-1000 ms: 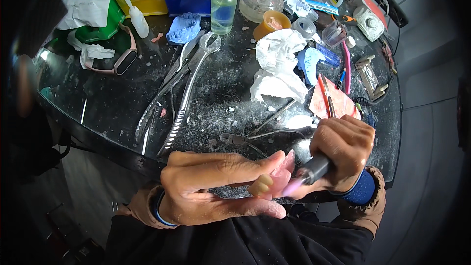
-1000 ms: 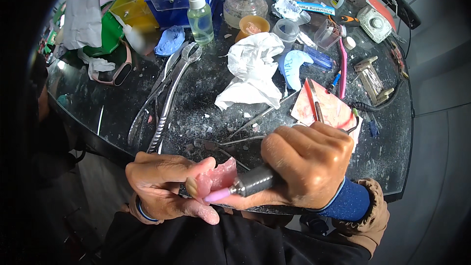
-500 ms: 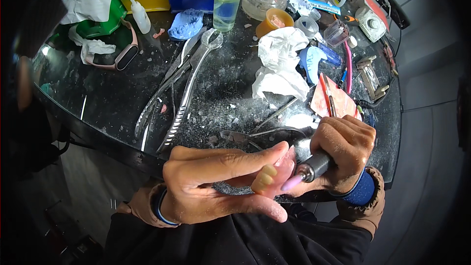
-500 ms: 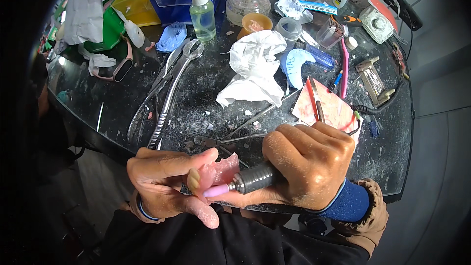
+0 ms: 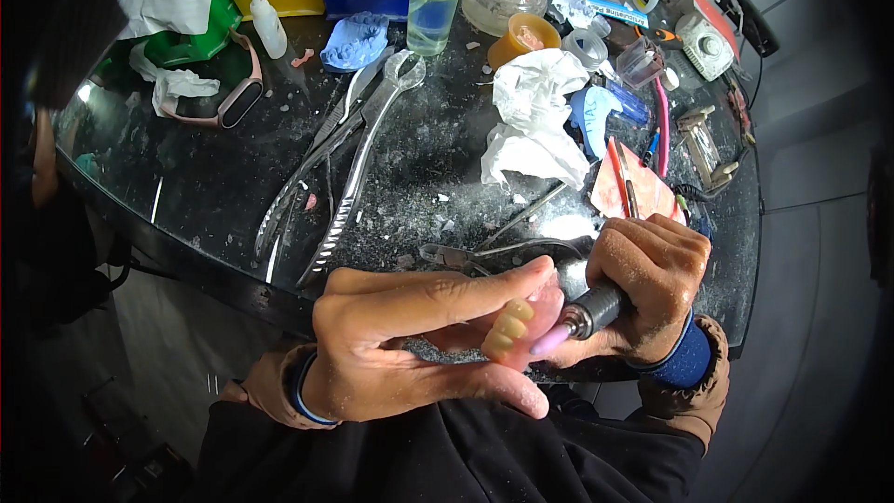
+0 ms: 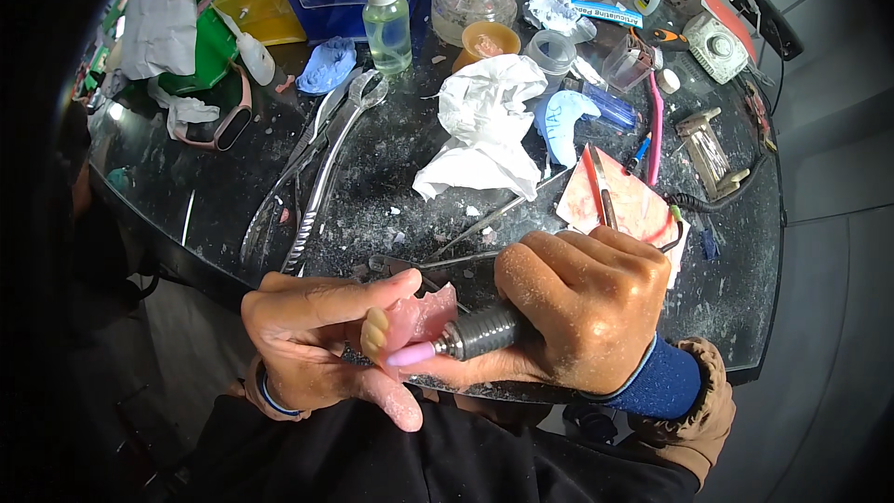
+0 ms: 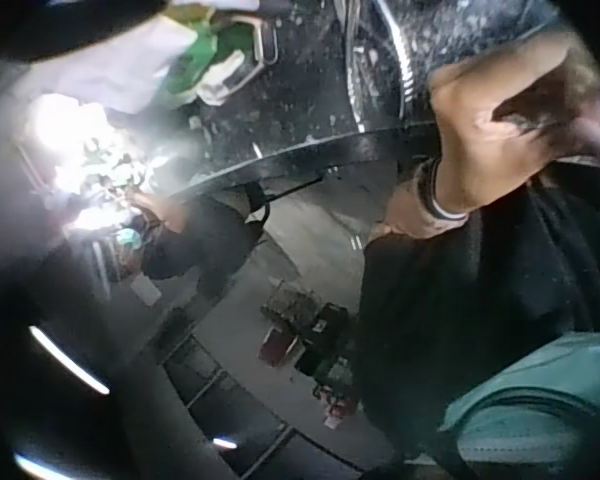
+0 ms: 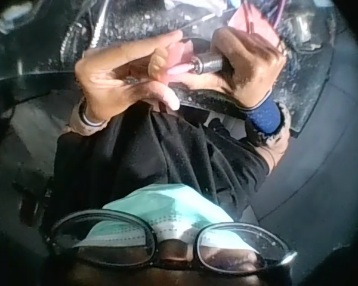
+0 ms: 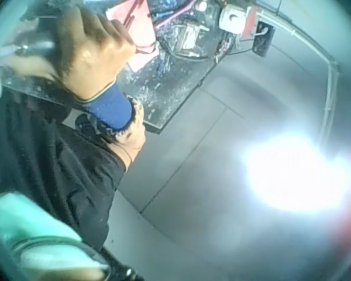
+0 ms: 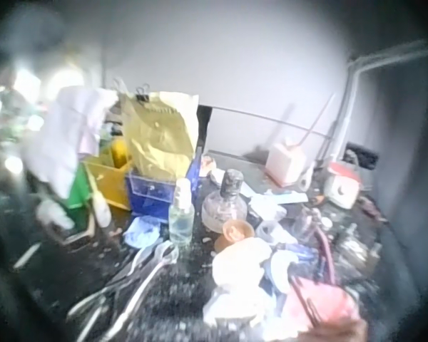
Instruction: The person grinds a dental prosthesis using a rotary tool, changes the attachment bit on the tool, and polishes the prosthesis further. They fit the prosthesis onto a dental mold before buffing it again with the rotary tool.
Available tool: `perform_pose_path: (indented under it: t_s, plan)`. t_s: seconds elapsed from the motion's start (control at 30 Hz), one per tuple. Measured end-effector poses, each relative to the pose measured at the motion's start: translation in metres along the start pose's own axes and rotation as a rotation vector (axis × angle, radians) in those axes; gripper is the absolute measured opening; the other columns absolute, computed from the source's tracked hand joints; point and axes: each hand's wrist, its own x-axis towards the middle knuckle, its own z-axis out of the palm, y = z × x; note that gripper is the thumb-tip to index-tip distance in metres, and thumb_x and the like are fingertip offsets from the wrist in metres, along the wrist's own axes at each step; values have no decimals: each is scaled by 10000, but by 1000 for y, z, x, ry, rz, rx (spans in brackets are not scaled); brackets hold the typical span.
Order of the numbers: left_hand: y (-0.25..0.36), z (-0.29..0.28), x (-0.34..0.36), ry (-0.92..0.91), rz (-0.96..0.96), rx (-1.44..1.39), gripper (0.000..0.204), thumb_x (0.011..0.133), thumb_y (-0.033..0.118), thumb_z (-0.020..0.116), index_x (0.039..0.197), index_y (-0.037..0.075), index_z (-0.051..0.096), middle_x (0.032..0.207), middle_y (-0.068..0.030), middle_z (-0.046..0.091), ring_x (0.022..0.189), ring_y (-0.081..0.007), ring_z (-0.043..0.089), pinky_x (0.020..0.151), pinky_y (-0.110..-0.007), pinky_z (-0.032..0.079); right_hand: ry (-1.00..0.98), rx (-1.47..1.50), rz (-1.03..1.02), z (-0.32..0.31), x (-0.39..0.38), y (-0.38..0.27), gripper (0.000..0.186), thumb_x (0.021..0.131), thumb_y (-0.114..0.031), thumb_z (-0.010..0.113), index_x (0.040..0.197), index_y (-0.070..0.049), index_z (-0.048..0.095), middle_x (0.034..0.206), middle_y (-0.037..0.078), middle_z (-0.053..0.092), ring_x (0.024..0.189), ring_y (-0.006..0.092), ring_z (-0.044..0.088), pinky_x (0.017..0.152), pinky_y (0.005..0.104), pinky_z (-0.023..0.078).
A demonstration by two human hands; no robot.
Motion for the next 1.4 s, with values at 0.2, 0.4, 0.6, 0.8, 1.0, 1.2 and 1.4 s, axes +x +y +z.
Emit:
perform_pose_path:
  t_s: [0.2,0.4,0.6,0.8,1.0,1.2,1.4]
  plan:
    - [1,1,1,-4,-21,-50,609,614,129,828,1149,-42,593,851,-102,691,773,-67,623,630,-211,534,14,-21,-67,-2,2,2,635,503,-649,764,532,-97,450,457,-4,436,347,134,434,358,240,318]
    - [-1,0,-4,33,-36,-94,573,613,102,825,1125,-39,610,831,-106,689,739,-120,659,623,-227,528,30,58,-131,-6,4,10,572,544,-596,764,579,-104,474,481,-15,473,362,128,461,360,250,319]
    - [0,2,4,37,78,104,516,617,78,814,1099,10,642,818,-88,679,723,-134,660,628,-236,523,-18,451,45,-16,10,-4,538,412,-410,872,766,-63,664,461,-68,470,411,58,483,404,213,330]
    - [-8,12,7,168,277,382,484,610,34,794,1074,21,659,874,-72,676,713,-140,636,597,-241,515,-236,820,371,-26,11,-12,215,710,-65,776,884,-22,657,705,44,674,592,92,637,537,227,474]
    - [-7,11,4,63,122,113,1249,478,144,902,1439,31,112,937,-131,627,812,-165,630,704,-265,574,-243,957,335,-28,8,-7,140,733,-55,758,823,-14,659,735,59,668,665,110,648,603,231,481]
    - [5,11,10,209,-201,-392,1325,414,128,928,1423,-19,82,1162,-202,531,916,-197,620,754,-292,567,-205,969,152,-26,8,-2,139,730,-59,750,832,-7,670,736,63,673,656,159,667,588,243,495]
    - [-7,3,-1,72,-109,-509,893,617,-33,818,1347,-15,304,935,-134,659,928,-182,633,821,-312,548,-153,923,117,-30,11,-3,185,702,-31,761,863,9,679,770,108,686,695,195,687,625,264,529]
